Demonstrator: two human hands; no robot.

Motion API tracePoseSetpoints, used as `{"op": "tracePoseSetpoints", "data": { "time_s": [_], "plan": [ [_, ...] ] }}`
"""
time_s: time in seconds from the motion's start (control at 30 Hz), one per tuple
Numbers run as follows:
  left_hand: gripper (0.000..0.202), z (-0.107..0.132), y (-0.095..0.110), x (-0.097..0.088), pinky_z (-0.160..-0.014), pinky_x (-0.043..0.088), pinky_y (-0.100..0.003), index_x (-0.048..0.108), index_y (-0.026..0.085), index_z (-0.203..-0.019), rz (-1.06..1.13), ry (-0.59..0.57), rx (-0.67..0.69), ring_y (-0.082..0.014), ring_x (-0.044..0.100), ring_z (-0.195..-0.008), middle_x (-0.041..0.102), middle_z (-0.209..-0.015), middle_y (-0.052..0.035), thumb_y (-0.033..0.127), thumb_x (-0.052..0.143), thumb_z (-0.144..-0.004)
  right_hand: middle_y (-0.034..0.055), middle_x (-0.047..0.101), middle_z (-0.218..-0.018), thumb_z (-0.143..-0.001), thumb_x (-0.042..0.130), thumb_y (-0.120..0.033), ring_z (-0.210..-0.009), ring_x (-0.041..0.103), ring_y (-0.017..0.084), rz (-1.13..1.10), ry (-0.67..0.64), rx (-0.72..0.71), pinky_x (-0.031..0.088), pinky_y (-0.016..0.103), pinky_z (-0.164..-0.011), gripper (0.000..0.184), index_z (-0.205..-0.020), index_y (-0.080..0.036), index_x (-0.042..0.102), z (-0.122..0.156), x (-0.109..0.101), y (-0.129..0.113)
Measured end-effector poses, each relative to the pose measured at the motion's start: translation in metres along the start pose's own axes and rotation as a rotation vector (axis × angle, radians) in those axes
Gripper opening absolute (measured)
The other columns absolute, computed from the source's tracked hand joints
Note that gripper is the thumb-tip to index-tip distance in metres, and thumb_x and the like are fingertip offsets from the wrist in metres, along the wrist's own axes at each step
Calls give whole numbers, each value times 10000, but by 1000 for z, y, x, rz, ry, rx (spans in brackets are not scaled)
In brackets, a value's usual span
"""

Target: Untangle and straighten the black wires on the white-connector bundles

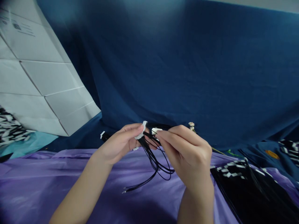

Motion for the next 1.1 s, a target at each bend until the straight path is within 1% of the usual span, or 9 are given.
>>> {"op": "tracePoseSetpoints", "data": {
  "time_s": [0.23,0.37,0.5,0.6,0.7,0.77,0.83,0.93,1.1],
  "plan": [
    [290,3,6,-4,-832,560,-309,718,125,-896,-26,28,26,-211,730,-838,750,-854,-93,414,713,-870,9,681,-813,-854,701,-46,-677,644,117,-3,17,39,532,260,-620,196,-941,-220,724,-5,0,0],
    [279,4,16,-8,-833,586,-332,706,113,-892,9,20,96,-223,745,-851,763,-897,-116,387,660,-917,-12,642,-778,-819,778,-178,-673,614,118,-16,-3,269,533,251,-621,186,-982,-229,706,4,-9,24],
    [250,3,19,-14,-816,602,-377,664,129,-917,92,5,128,-257,759,-840,770,-883,-126,378,640,-933,6,681,-805,-837,766,-331,-680,656,139,-156,-206,519,529,226,-559,178,-931,-211,674,19,-2,51],
    [250,2,17,-14,-824,604,-386,654,124,-918,111,-10,116,-263,761,-841,769,-868,-123,372,636,-937,-2,670,-723,-901,685,-304,-618,620,120,-221,-369,546,492,215,-538,118,-846,-199,691,25,11,55],
    [256,1,16,-13,-813,606,-359,647,118,-893,104,-28,108,-248,761,-841,770,-886,-123,365,618,-951,-22,657,-674,-903,661,-219,-586,588,99,-202,-406,500,453,201,-524,142,-766,-207,696,25,14,51],
    [261,0,15,-12,-810,606,-355,648,112,-898,80,-35,98,-245,760,-842,771,-911,-128,363,607,-959,-30,682,-701,-882,687,-202,-602,614,98,-187,-349,468,469,193,-541,88,-800,-221,714,23,11,47],
    [265,-1,14,-12,-821,606,-365,654,107,-922,60,-32,85,-246,759,-845,770,-932,-133,364,604,-961,-29,711,-776,-859,735,-225,-645,647,103,-168,-200,457,503,192,-577,21,-872,-236,722,19,1,46],
    [265,-2,11,-12,-841,606,-382,653,105,-926,44,-13,60,-251,756,-874,767,-924,-138,365,615,-954,-23,714,-836,-830,785,-259,-659,651,101,-55,45,428,520,200,-596,149,-960,-242,715,16,-13,44],
    [282,-2,9,-11,-814,610,-410,635,123,-907,63,-11,54,-275,757,-858,756,-822,-122,404,636,-935,-29,696,-740,-837,779,-232,-617,663,116,209,207,237,523,237,-601,187,-998,-218,685,5,-9,34]
  ]
}}
Point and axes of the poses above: each hand's wrist, its own z-axis away from the middle knuckle, its own x-axis out of the palm, y = z × x, the point moved 8 cm from there along -z, towards the middle knuckle
